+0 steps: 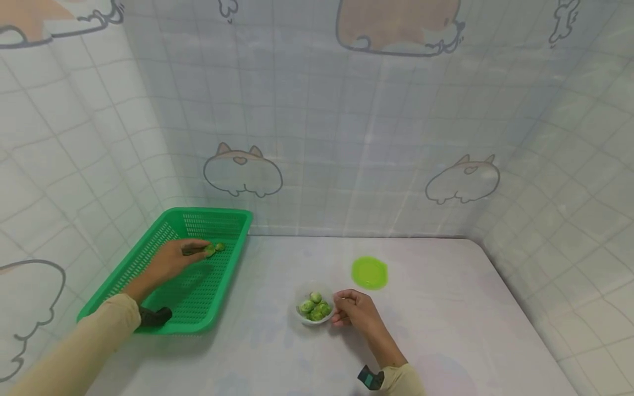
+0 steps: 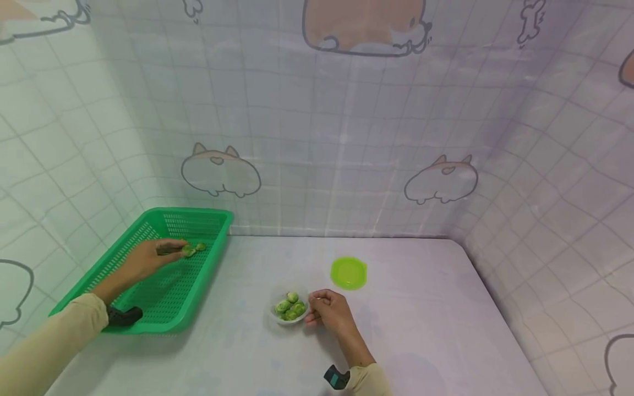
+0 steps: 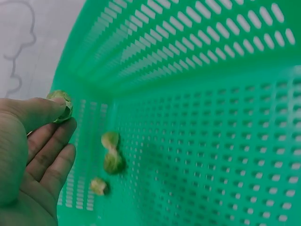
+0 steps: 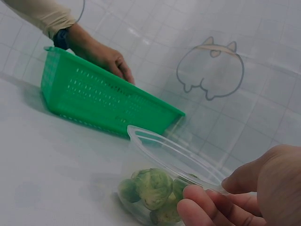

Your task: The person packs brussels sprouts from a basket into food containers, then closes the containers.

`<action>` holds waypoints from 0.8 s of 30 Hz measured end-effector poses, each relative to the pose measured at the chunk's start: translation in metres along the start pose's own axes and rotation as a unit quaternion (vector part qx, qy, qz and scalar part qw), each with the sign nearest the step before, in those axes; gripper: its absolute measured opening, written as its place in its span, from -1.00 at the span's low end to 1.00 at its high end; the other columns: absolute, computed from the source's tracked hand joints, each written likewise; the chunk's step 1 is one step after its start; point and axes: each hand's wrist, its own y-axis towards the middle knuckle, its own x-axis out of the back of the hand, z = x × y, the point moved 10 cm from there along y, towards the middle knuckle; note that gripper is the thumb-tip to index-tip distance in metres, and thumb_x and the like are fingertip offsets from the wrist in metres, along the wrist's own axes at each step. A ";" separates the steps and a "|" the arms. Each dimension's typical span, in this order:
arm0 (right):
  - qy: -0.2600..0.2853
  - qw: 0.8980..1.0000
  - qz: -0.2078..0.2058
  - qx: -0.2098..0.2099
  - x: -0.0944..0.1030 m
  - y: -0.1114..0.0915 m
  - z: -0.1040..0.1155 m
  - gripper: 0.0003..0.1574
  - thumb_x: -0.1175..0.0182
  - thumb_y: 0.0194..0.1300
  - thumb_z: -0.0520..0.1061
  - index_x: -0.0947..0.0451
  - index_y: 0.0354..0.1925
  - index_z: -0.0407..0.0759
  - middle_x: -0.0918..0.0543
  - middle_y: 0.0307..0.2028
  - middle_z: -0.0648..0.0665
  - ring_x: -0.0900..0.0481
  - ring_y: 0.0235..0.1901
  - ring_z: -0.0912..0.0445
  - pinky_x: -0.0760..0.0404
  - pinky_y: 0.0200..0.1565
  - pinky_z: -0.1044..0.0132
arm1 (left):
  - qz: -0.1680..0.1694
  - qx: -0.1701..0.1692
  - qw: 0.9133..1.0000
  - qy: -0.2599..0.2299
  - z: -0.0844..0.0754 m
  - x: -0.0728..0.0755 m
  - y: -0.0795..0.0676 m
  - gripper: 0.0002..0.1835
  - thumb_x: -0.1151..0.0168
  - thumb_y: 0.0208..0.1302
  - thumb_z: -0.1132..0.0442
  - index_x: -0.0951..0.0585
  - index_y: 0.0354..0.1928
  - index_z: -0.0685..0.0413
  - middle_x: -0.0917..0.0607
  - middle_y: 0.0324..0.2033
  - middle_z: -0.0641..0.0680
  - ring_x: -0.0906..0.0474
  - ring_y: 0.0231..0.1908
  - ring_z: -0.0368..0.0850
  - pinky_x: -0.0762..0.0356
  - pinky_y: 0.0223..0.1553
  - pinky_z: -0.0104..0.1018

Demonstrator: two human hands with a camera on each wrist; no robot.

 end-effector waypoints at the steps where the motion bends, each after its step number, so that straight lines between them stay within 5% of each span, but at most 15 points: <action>1: 0.000 1.000 0.001 0.000 0.000 0.000 0.000 -0.52 -0.21 0.46 -0.06 -0.51 0.10 -0.44 -0.67 -0.41 -0.12 -0.73 -0.46 0.08 -0.77 -0.32 0.19 | 0.001 -0.002 1.000 -0.005 -0.003 -0.002 0.000 -0.57 -0.32 0.39 0.02 -0.65 0.20 0.05 -0.73 0.05 0.15 -0.66 0.04 0.17 -0.66 0.00 0.07; 10: 0.011 1.000 0.002 0.003 0.000 -0.004 0.004 -0.51 -0.20 0.46 -0.06 -0.49 0.12 -0.45 -0.67 -0.41 -0.14 -0.73 -0.46 0.08 -0.77 -0.32 0.17 | 0.010 -0.022 0.999 -0.027 -0.030 -0.009 -0.003 -0.57 -0.31 0.39 -0.03 -0.65 0.22 -0.05 -0.73 0.07 0.03 -0.66 0.05 0.00 -0.64 -0.07 -0.34; 24: 0.014 1.000 0.005 -0.001 -0.001 -0.004 0.004 -0.57 -0.17 0.48 -0.11 -0.49 0.12 -0.44 -0.67 -0.42 -0.12 -0.72 -0.47 0.07 -0.77 -0.32 0.14 | 0.038 -0.030 0.996 -0.079 -0.069 -0.027 -0.003 -0.58 -0.33 0.37 -0.01 -0.65 0.22 -0.09 -0.73 0.05 0.02 -0.67 0.02 -0.06 -0.67 -0.06 -0.28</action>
